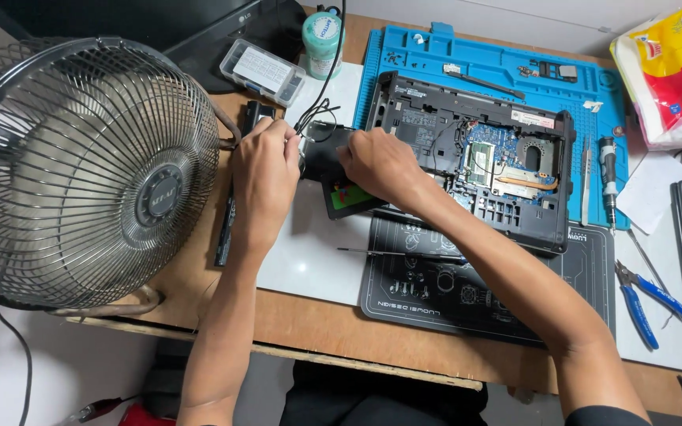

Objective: Removing screws from a motherboard and extracting an SSD during laptop disassembly.

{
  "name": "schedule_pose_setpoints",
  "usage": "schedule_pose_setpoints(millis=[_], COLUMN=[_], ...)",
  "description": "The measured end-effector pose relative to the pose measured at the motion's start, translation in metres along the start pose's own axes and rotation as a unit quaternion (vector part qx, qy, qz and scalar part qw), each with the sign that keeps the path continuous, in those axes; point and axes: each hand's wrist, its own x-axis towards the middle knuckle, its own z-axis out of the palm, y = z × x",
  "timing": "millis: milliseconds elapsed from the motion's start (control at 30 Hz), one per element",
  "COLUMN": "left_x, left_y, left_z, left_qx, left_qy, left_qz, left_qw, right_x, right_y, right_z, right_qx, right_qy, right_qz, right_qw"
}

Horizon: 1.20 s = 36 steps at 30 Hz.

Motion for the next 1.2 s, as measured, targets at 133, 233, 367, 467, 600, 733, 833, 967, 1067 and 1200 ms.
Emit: schedule_pose_setpoints(millis=[133,233,367,467,600,733,833,967,1067,1200], left_x=[0.0,0.0,0.004,0.006,0.006,0.016,0.025,0.03,0.025,0.02], left_y=[0.006,0.008,0.013,0.029,0.055,0.084,0.11,0.15,0.181,0.211], left_z=[0.002,0.011,0.038,0.067,0.107,0.134,0.163,0.192,0.203,0.233], left_qx=[-0.027,-0.053,-0.305,-0.531,-0.672,-0.689,-0.683,-0.691,-0.69,-0.682], left_qy=[0.026,0.042,-0.023,-0.132,-0.254,-0.319,-0.346,-0.368,-0.389,-0.422], left_qz=[0.042,0.063,0.026,-0.061,-0.151,-0.173,-0.18,-0.182,-0.175,-0.166], left_qw=[0.998,0.996,0.952,0.835,0.68,0.628,0.617,0.596,0.585,0.574], right_x=[-0.042,-0.073,-0.1,-0.115,-0.133,-0.154,-0.174,-0.196,-0.215,-0.236], right_y=[-0.004,-0.005,0.01,0.024,0.063,0.092,0.111,0.154,0.169,0.178], right_z=[-0.031,-0.057,-0.073,-0.078,-0.064,-0.064,-0.067,-0.052,-0.054,-0.067], right_qx=[0.041,0.073,0.249,0.376,0.496,0.539,0.625,0.647,0.66,0.675], right_qy=[-0.003,-0.016,-0.002,0.032,0.083,0.129,0.126,0.151,0.177,0.229], right_qz=[-0.006,0.034,0.027,0.002,0.002,0.035,0.104,0.146,0.16,0.169], right_qw=[0.999,0.997,0.968,0.926,0.865,0.831,0.764,0.733,0.712,0.681])
